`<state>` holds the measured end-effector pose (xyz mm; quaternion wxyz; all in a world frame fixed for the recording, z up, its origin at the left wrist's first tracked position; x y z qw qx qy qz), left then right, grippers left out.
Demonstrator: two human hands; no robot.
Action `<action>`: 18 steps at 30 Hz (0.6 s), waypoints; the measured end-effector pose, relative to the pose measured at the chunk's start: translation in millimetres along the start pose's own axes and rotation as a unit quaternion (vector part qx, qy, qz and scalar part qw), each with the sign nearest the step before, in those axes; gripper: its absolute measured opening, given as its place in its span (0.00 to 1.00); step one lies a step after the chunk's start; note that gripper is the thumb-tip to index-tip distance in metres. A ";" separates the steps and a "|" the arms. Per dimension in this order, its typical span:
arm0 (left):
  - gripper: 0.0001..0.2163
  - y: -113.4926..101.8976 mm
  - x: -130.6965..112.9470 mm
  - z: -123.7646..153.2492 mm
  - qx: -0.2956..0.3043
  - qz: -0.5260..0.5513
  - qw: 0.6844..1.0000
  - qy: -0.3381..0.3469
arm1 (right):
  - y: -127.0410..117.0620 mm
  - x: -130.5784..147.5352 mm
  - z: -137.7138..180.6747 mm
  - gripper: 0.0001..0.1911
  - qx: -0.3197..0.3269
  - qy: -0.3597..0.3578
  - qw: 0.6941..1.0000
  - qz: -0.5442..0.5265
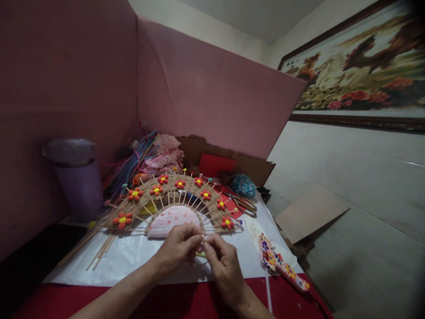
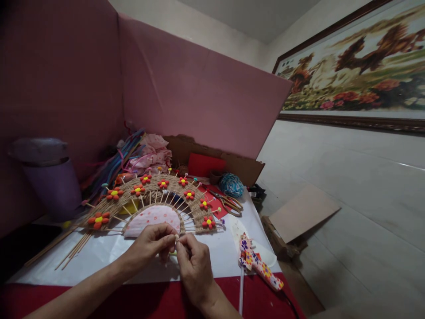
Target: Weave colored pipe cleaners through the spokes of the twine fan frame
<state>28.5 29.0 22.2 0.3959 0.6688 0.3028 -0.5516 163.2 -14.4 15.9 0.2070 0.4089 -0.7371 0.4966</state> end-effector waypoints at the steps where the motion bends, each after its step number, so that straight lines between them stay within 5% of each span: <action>1: 0.13 -0.5 -0.6 -0.7 0.007 -0.001 1.000 -0.005 | -0.2 -0.5 -0.1 0.11 0.000 0.004 1.000 0.001; 10: 0.13 -12.3 -0.7 -0.8 0.034 -0.115 0.993 0.002 | -1.4 -2.6 1.4 0.11 -0.013 0.015 1.000 0.023; 18: 0.14 -9.1 -7.1 -1.6 0.022 -0.022 0.999 -0.039 | -3.8 -0.4 1.2 0.10 -0.016 0.000 0.999 0.038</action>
Point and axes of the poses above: each hand's wrist, its own z-axis away from the middle knuckle, its own y-axis out of the palm, x = y × z, the point moved 1 cm from there along -z, towards the middle knuckle, and after that the axes turned 10 degrees about z, right-handed, at the moved point
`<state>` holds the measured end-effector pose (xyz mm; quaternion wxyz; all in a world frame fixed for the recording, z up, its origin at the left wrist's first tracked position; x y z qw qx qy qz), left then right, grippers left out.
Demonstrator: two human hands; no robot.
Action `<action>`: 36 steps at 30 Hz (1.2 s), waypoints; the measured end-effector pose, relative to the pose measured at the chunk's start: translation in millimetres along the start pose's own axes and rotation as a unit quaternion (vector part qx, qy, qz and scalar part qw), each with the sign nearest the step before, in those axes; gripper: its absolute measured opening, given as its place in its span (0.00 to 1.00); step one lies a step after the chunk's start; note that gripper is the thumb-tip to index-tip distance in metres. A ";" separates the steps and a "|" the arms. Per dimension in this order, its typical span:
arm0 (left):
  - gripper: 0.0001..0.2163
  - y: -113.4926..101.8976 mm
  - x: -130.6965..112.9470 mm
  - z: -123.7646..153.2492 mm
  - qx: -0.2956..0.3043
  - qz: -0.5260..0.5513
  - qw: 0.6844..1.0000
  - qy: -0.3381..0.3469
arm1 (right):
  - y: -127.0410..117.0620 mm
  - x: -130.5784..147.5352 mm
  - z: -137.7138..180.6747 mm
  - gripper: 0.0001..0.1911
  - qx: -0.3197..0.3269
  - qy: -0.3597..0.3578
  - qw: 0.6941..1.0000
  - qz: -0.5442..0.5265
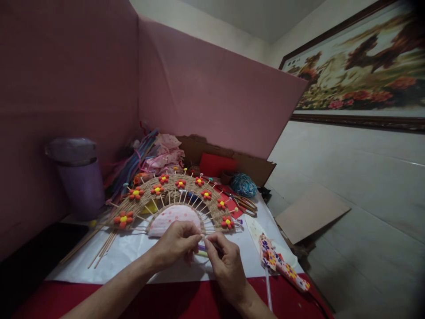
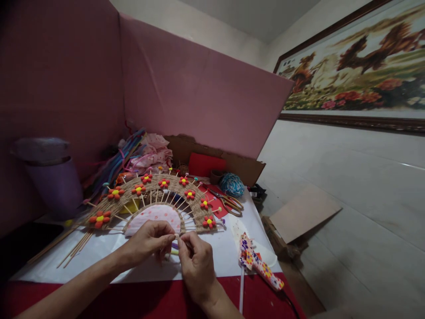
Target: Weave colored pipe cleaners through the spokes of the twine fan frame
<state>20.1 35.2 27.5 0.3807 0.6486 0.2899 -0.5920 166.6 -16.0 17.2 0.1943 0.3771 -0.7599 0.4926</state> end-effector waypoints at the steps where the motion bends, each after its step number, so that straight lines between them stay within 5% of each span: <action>1: 0.14 0.1 0.0 -0.2 0.001 0.002 1.000 0.002 | -0.2 0.5 0.0 0.09 -0.001 -0.005 1.000 0.003; 15: 0.13 -0.2 4.2 1.2 0.036 -0.050 0.998 0.029 | -2.4 2.1 -0.9 0.09 0.018 -0.022 0.999 0.035; 36: 0.12 -1.9 2.0 1.5 0.039 -0.021 0.999 -0.031 | -0.5 -0.6 1.0 0.10 -0.003 -0.061 0.994 0.094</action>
Point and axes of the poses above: each hand's wrist, its own z-axis away from the middle knuckle, its own y-axis out of the palm, x = y × z, the point moved 1 cm from there along -z, towards the middle knuckle, and after that the axes turned 10 degrees about z, right-handed, at the moved point
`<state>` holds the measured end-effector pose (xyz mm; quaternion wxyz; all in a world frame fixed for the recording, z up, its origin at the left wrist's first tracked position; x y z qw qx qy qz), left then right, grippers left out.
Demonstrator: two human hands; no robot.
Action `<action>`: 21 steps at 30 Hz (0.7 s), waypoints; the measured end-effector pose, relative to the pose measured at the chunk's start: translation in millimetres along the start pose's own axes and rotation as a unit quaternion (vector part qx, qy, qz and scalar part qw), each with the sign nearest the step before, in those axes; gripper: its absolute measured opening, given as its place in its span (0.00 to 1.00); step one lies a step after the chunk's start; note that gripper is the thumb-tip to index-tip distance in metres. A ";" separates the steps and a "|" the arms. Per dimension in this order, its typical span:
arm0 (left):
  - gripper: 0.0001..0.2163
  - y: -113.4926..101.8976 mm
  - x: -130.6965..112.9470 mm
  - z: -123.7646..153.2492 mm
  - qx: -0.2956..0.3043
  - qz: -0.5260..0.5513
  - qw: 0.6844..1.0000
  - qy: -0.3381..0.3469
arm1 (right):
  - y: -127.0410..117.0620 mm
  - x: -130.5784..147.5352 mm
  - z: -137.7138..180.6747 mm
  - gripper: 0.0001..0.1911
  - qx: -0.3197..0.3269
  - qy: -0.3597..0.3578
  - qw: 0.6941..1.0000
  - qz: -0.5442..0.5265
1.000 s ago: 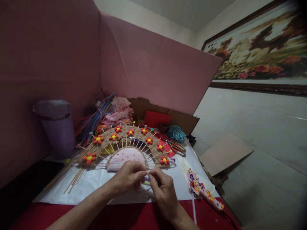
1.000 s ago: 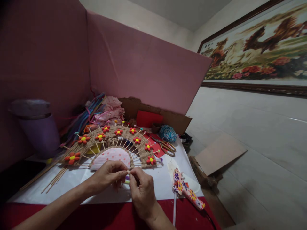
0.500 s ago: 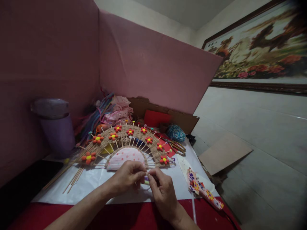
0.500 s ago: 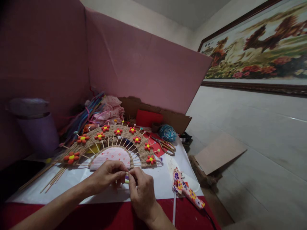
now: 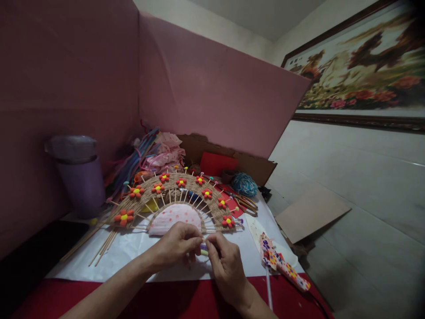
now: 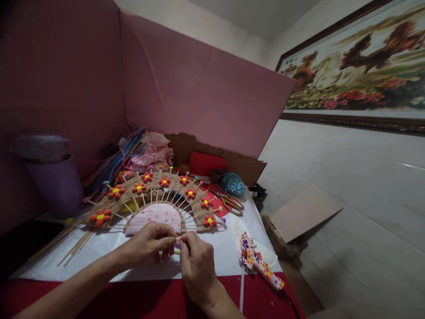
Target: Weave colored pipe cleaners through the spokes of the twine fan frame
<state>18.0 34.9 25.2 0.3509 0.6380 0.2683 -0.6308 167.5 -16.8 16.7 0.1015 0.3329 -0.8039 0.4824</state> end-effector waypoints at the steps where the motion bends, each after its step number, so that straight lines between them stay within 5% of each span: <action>1: 0.12 0.2 -1.0 0.6 0.002 0.003 1.000 0.002 | 0.3 -0.3 0.0 0.10 -0.003 0.002 1.000 0.002; 11: 0.12 1.6 -4.6 0.3 -0.031 0.007 0.999 0.016 | 3.1 -1.5 0.5 0.09 -0.009 0.026 1.000 -0.014; 17: 0.09 -1.5 -3.6 1.5 -0.072 -0.198 0.972 0.107 | 4.3 -1.2 0.9 0.09 0.006 -0.002 1.000 -0.011; 21: 0.08 -0.4 -2.8 5.0 -0.026 -0.272 0.951 0.145 | 3.0 -2.1 0.5 0.09 0.002 0.001 1.000 -0.025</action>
Point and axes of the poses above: each hand's wrist, its own z-axis away from the middle knuckle, its own y-axis out of the palm, x = y × z, the point moved 1 cm from there along -z, towards the middle knuckle, and after that the axes turned 10 degrees about z, right-handed, at the moved point
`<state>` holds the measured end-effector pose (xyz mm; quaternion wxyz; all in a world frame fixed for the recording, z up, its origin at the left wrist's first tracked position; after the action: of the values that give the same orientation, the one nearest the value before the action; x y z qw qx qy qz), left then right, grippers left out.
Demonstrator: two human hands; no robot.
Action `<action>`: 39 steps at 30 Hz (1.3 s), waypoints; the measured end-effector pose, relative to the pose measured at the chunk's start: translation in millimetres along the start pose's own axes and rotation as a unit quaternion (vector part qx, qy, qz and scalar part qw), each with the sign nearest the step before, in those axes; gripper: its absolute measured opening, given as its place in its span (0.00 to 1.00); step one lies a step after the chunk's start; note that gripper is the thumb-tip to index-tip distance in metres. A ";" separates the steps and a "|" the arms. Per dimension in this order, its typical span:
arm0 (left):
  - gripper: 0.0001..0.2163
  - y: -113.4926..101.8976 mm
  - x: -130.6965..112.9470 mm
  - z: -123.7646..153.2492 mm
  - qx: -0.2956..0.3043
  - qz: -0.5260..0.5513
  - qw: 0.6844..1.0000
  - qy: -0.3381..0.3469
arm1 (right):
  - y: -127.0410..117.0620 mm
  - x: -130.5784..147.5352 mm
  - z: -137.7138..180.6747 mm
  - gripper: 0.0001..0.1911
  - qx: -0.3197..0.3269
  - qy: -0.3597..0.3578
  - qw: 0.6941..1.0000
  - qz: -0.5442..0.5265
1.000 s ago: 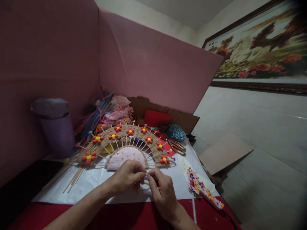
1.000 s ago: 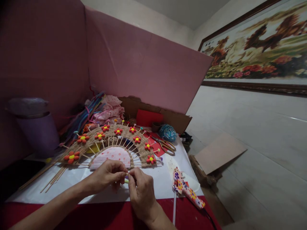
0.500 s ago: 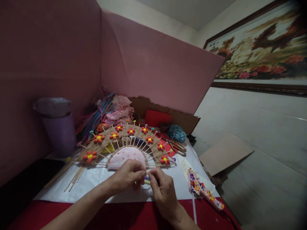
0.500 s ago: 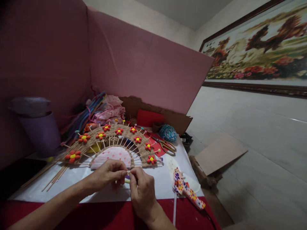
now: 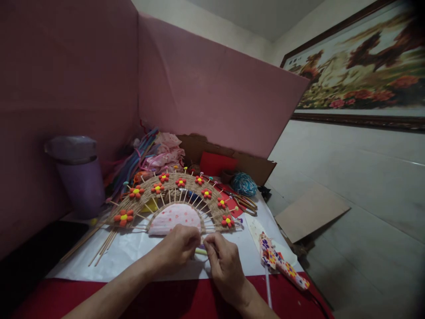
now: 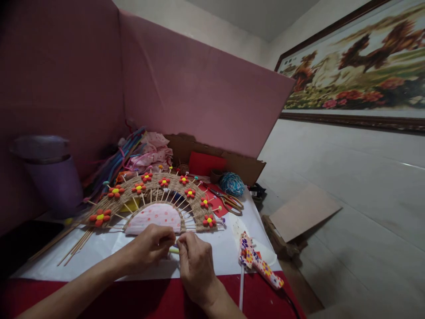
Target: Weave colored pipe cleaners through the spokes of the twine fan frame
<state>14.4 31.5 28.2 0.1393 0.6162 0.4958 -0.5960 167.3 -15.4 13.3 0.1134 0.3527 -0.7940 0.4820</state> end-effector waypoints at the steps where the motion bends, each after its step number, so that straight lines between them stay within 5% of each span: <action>1: 0.08 0.6 -0.3 0.7 0.023 0.023 0.999 -0.007 | -0.7 -0.5 -0.6 0.09 0.000 0.017 1.000 -0.021; 4: 0.08 3.0 -1.3 1.5 0.079 0.171 0.980 -0.067 | -2.4 -1.7 -2.8 0.09 -0.002 0.087 0.989 -0.123; 8: 0.12 6.7 -3.6 0.1 0.070 0.308 0.945 -0.082 | -0.8 -2.3 -4.5 0.11 -0.001 0.125 0.965 -0.229; 11: 0.12 9.0 -4.7 -0.3 0.024 0.278 0.958 -0.061 | 1.8 -2.4 -4.0 0.10 0.005 0.096 0.974 -0.207; 15: 0.10 10.5 -2.5 0.1 -0.041 0.056 0.997 0.026 | 4.1 -1.1 -1.4 0.10 0.007 0.053 0.990 -0.127; 21: 0.09 15.9 6.7 1.2 -0.055 -0.091 0.992 0.062 | 4.2 1.5 0.7 0.10 0.023 0.028 0.995 -0.093; 28: 0.10 13.1 -3.2 1.2 -0.061 -0.033 0.997 0.044 | -0.9 3.0 -0.5 0.10 0.015 0.010 0.992 -0.125; 39: 0.10 3.2 -5.7 -0.6 0.028 0.207 0.977 -0.051 | -5.2 6.6 0.9 0.08 0.021 -0.013 0.994 -0.106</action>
<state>18.4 27.9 31.9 0.2675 0.6777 0.3325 -0.5989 166.1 -20.6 19.9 0.1458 0.4439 -0.7430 0.4791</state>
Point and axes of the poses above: each hand's wrist, its own z-axis away from the middle knuckle, its own y-axis out of the palm, x = y × z, the point moved 1 cm from there along -z, towards the middle knuckle, and after that the axes turned 10 degrees about z, right-handed, at the moved point
